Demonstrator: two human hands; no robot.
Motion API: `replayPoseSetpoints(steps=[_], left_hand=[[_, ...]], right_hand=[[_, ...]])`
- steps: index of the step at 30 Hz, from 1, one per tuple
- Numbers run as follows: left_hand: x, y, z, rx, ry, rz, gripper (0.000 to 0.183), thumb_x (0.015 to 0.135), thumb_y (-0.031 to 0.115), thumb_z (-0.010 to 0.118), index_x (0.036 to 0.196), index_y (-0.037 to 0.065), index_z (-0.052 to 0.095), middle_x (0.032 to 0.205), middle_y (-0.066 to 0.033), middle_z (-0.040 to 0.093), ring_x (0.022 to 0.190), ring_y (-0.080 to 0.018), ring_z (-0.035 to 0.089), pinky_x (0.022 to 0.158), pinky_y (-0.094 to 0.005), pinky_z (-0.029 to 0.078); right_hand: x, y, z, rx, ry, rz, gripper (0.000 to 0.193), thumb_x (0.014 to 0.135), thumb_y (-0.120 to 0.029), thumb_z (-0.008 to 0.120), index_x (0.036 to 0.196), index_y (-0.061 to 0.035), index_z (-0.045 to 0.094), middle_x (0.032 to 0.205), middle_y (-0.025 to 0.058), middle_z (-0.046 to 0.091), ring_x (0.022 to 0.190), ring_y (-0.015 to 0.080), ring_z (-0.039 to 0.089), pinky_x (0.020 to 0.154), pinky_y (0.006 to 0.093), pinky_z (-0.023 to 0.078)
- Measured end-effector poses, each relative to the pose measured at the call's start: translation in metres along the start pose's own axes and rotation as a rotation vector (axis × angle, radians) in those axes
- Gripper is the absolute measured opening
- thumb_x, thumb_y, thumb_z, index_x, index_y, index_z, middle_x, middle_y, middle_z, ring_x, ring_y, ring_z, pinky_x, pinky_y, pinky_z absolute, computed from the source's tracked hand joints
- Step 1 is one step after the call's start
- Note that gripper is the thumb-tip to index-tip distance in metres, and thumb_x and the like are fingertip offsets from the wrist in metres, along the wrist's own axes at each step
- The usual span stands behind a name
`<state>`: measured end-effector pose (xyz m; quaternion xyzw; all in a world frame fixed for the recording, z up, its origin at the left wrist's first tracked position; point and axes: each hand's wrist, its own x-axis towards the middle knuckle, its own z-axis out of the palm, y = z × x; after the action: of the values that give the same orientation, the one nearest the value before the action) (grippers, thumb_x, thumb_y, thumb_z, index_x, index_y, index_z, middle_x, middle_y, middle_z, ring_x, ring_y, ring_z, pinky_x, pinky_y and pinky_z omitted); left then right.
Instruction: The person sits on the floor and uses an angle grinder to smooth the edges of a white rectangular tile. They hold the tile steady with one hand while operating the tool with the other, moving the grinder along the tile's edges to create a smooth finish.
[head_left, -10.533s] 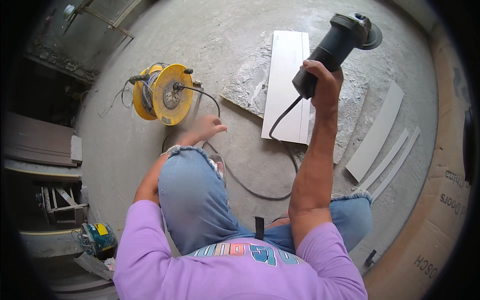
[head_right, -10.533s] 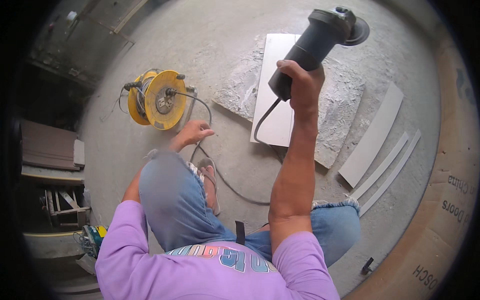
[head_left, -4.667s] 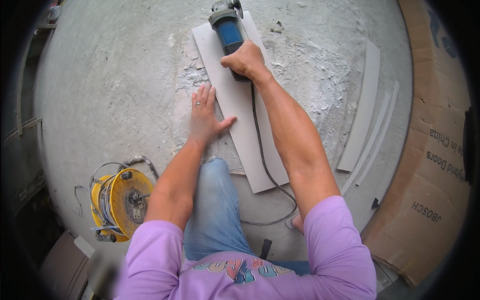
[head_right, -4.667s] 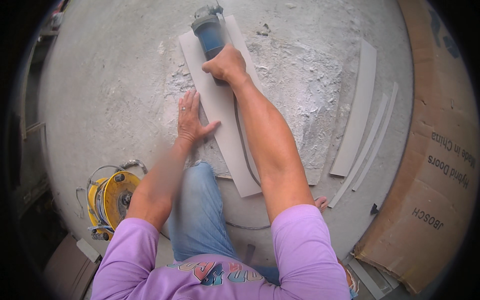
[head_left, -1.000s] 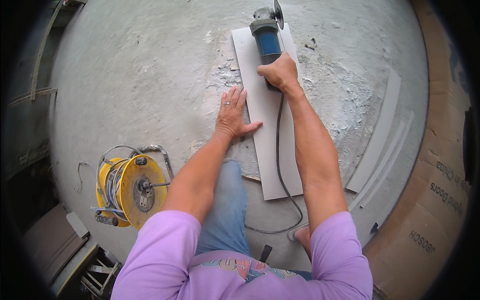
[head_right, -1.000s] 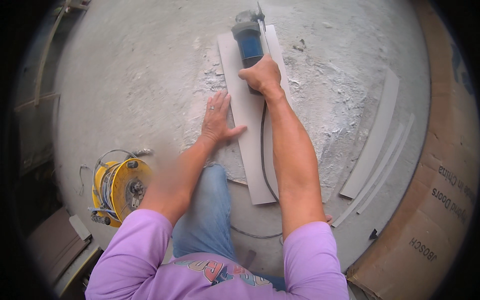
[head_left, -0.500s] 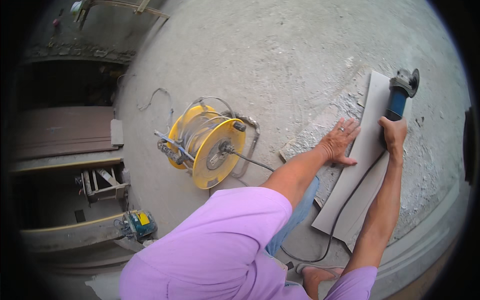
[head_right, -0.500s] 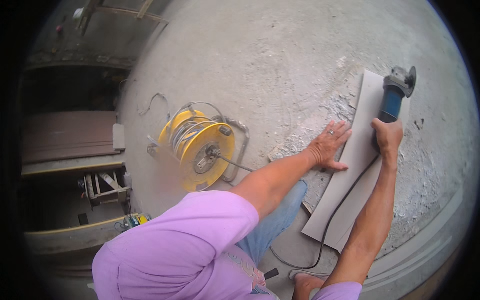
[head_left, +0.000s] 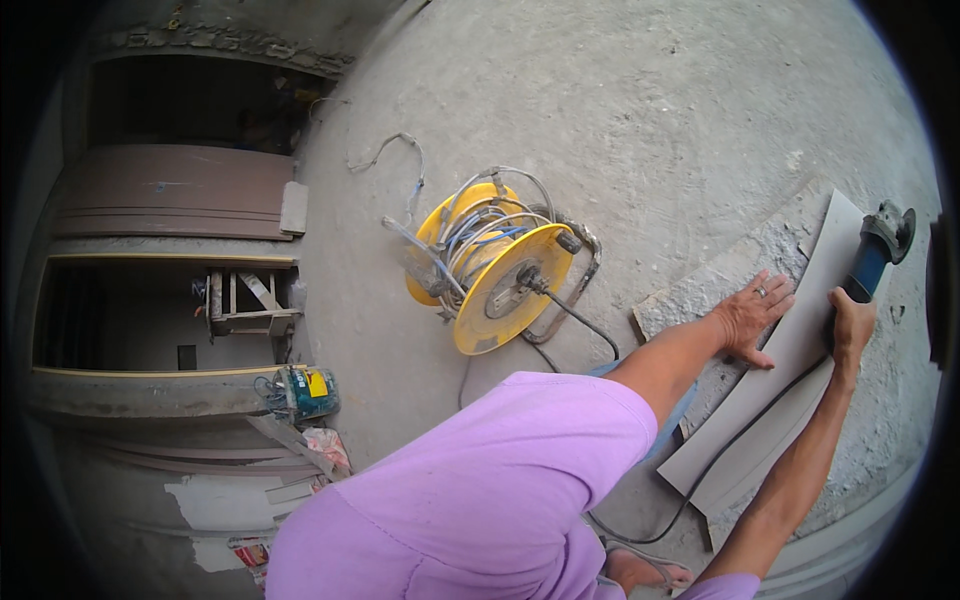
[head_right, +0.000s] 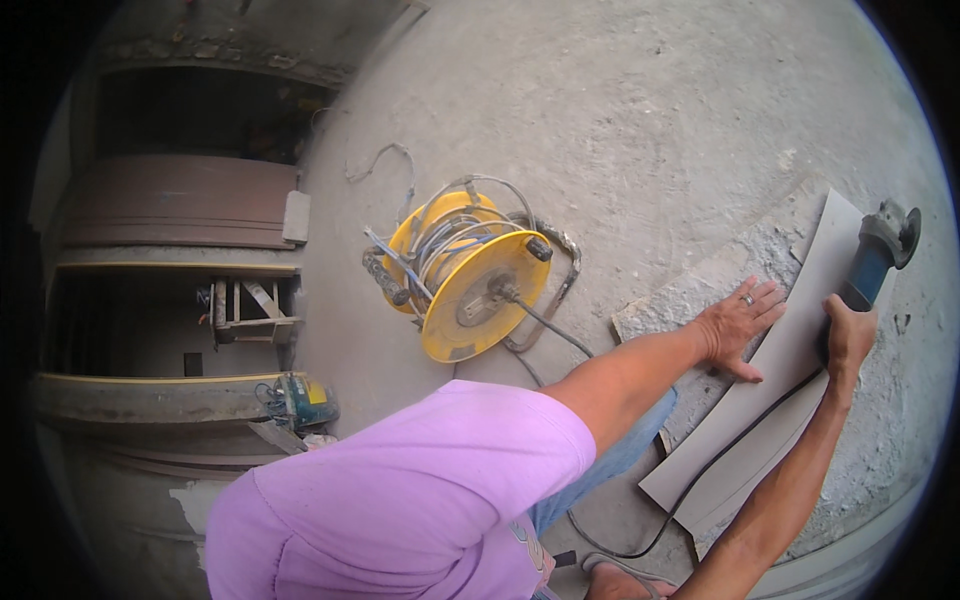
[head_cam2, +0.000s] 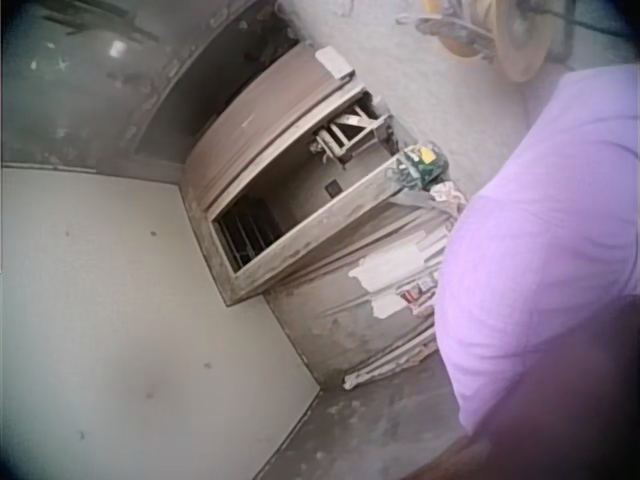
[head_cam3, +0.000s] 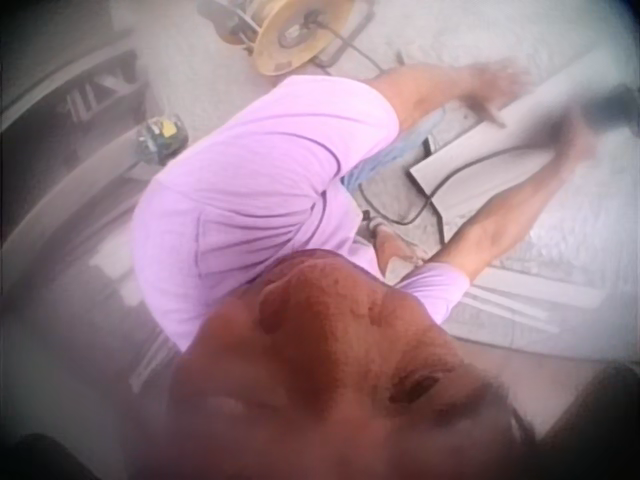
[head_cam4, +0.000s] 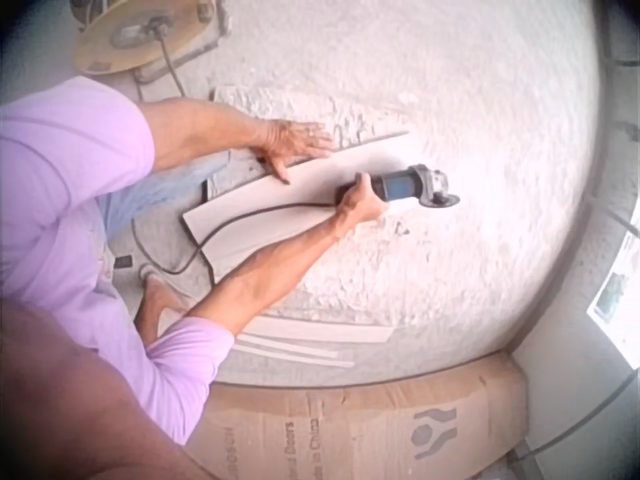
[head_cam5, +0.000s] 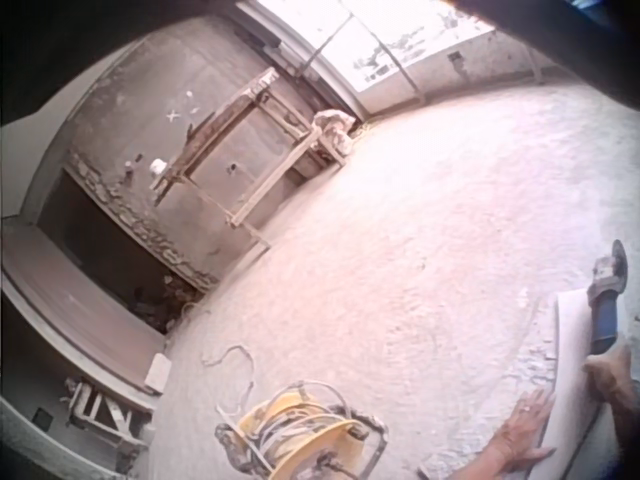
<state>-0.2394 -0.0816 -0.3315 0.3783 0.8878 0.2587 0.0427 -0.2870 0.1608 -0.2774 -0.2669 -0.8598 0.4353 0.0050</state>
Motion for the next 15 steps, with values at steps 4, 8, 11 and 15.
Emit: replayPoseSetpoints(steps=[4, 8, 11, 15], left_hand=[[0.0006, 0.0007, 0.0019, 0.015, -0.037, -0.023, 0.122, 0.066, 0.077, 0.066, 0.149, -0.006, 0.035, 0.156, -0.026, 0.032, 0.151, -0.04, 0.018, 0.125, -0.0542, 0.006], [0.0009, -0.0001, 0.0029, -0.016, 0.012, 0.001, 0.121, 0.066, 0.077, 0.066, 0.149, -0.006, 0.036, 0.156, -0.0259, 0.033, 0.151, -0.0398, 0.018, 0.125, -0.0542, 0.006], [0.0006, 0.0001, 0.004, -0.003, 0.024, 0.009, 0.121, 0.066, 0.078, 0.065, 0.149, -0.006, 0.036, 0.156, -0.0259, 0.033, 0.151, -0.0398, 0.018, 0.125, -0.0541, 0.006], [0.0012, 0.0004, 0.0057, 0.013, 0.023, 0.008, 0.121, 0.066, 0.078, 0.065, 0.149, -0.006, 0.036, 0.156, -0.026, 0.032, 0.151, -0.04, 0.018, 0.125, -0.0539, 0.005]], right_hand=[[0.0022, 0.0024, -0.0011, -0.019, -0.031, 0.018, 0.036, 0.068, -0.025, 0.073, 0.093, 0.0004, 0.067, 0.082, 0.009, 0.067, 0.072, 0.0224, 0.063, 0.072, 0.0359, 0.051], [0.0034, 0.0054, 0.0009, -0.048, -0.003, 0.007, 0.037, 0.068, -0.025, 0.073, 0.094, 0.0003, 0.067, 0.082, 0.0087, 0.067, 0.072, 0.022, 0.063, 0.072, 0.0358, 0.05], [0.0034, 0.0063, 0.0018, -0.046, 0.01, -0.014, 0.037, 0.069, -0.026, 0.073, 0.093, 0.0006, 0.066, 0.08, 0.0084, 0.066, 0.07, 0.0213, 0.062, 0.069, 0.0357, 0.05], [0.002, 0.008, 0.0019, -0.028, 0.011, -0.038, 0.037, 0.07, -0.028, 0.074, 0.091, 0.001, 0.065, 0.076, 0.0079, 0.064, 0.066, 0.02, 0.061, 0.065, 0.0357, 0.049]])
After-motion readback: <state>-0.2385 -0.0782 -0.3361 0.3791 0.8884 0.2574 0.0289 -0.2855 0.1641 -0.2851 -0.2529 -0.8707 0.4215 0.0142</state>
